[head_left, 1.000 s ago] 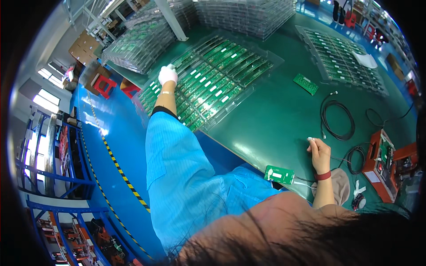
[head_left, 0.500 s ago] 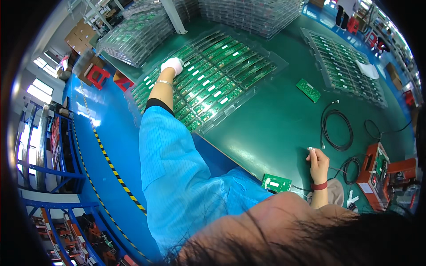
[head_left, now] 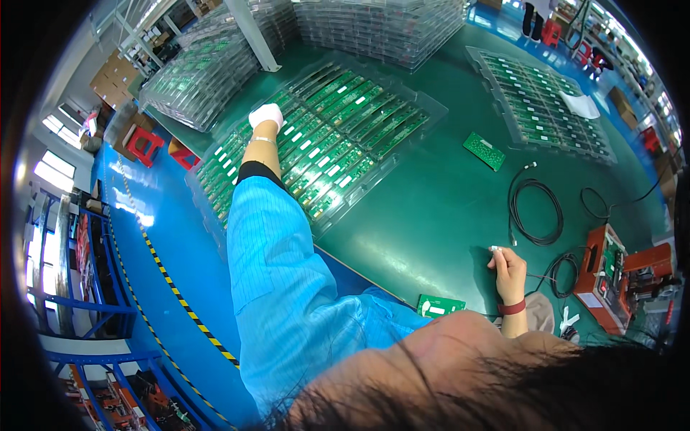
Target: Assembling and testing LED strip components at a manual assembly station.
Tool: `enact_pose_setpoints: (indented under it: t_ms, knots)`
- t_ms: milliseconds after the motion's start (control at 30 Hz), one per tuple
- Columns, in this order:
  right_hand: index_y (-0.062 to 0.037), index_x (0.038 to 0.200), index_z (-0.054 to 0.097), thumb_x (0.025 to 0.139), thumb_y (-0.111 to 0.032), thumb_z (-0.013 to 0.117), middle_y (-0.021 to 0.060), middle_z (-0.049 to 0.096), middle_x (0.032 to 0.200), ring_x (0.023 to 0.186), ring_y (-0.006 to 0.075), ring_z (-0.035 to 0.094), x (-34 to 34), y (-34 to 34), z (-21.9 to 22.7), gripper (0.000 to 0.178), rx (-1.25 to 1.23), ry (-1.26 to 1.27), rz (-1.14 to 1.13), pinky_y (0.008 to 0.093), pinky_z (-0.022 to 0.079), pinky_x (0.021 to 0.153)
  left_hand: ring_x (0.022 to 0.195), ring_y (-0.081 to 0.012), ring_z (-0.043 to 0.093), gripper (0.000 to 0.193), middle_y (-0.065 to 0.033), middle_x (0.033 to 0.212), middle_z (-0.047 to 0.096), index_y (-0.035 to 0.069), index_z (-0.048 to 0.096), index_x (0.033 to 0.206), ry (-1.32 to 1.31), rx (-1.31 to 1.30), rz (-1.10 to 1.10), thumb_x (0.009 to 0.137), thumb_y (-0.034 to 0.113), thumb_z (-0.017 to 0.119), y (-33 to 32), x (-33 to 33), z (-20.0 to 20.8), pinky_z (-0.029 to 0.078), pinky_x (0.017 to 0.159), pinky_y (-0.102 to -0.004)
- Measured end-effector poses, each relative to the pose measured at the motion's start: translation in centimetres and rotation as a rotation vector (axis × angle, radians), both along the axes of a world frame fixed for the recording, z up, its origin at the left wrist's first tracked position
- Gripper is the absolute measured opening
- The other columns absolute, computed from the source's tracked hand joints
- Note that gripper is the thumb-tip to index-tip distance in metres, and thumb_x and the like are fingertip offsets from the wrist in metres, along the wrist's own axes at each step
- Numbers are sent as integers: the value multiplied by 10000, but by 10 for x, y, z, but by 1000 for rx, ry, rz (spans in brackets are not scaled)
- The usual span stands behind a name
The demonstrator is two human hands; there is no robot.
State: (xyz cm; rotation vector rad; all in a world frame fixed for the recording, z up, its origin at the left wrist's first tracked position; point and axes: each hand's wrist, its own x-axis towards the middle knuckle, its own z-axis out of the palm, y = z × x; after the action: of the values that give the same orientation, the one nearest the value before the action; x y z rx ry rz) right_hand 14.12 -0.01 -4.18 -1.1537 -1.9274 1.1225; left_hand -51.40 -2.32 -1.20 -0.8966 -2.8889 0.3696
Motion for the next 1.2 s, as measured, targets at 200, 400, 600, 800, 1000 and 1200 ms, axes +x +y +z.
enact_pose_setpoints:
  t_ms: [200, 400, 600, 800, 1000, 1200]
  knots:
    - [21, 931, 694, 932, -85, 549, 13, 599, 619, 543, 92, 483, 12, 3, 8, 180, 0, -4, 34, 209, 387, 531, 1062, -311, 576, 290, -93, 1119, 664, 214, 742, 1008, 131, 452, -39, 856, 268, 501, -6, 40, 41, 471, 819, -451]
    - [18, 913, 699, 917, -80, 573, 20, 613, 616, 523, 101, 486, 31, -14, 12, 160, 52, 23, 34, 218, 392, 516, 856, -282, 633, 257, -42, 972, 690, 176, 760, 892, -174, 665, -859, 784, 274, 549, 16, 183, 71, 512, 776, -376]
    - [7, 935, 697, 944, -117, 547, 9, 601, 625, 540, 97, 482, 48, -27, 16, 195, 36, 21, 47, 217, 388, 529, 797, -188, 639, 211, -17, 926, 717, 80, 696, 926, -943, 378, -1462, 844, 177, 527, 13, 339, 52, 502, 785, -285]
    - [-4, 952, 698, 943, -128, 549, 15, 616, 638, 538, 108, 490, 66, -20, 15, 194, 90, 38, 61, 221, 387, 528, 798, -160, 619, 200, -69, 948, 692, 14, 661, 985, -1525, 357, -1412, 891, 125, 523, 24, 451, 36, 498, 768, -282]
    - [-9, 871, 693, 931, -131, 577, 13, 615, 614, 522, 123, 494, 81, 1, 17, 179, 69, 160, 39, 243, 396, 519, 679, -168, 562, 321, -161, 1044, 598, 27, 507, 1221, -2168, 805, -785, 902, 42, 533, 39, 514, 1, 473, 609, -266]
    - [-13, 820, 677, 928, -147, 585, 7, 601, 594, 507, 128, 467, 96, 24, 17, 196, 37, 105, 50, 255, 388, 509, 603, -134, 520, 407, -145, 1057, 587, 33, 420, 1326, -2627, 956, -389, 930, 54, 511, 73, 552, -29, 430, 525, -239]
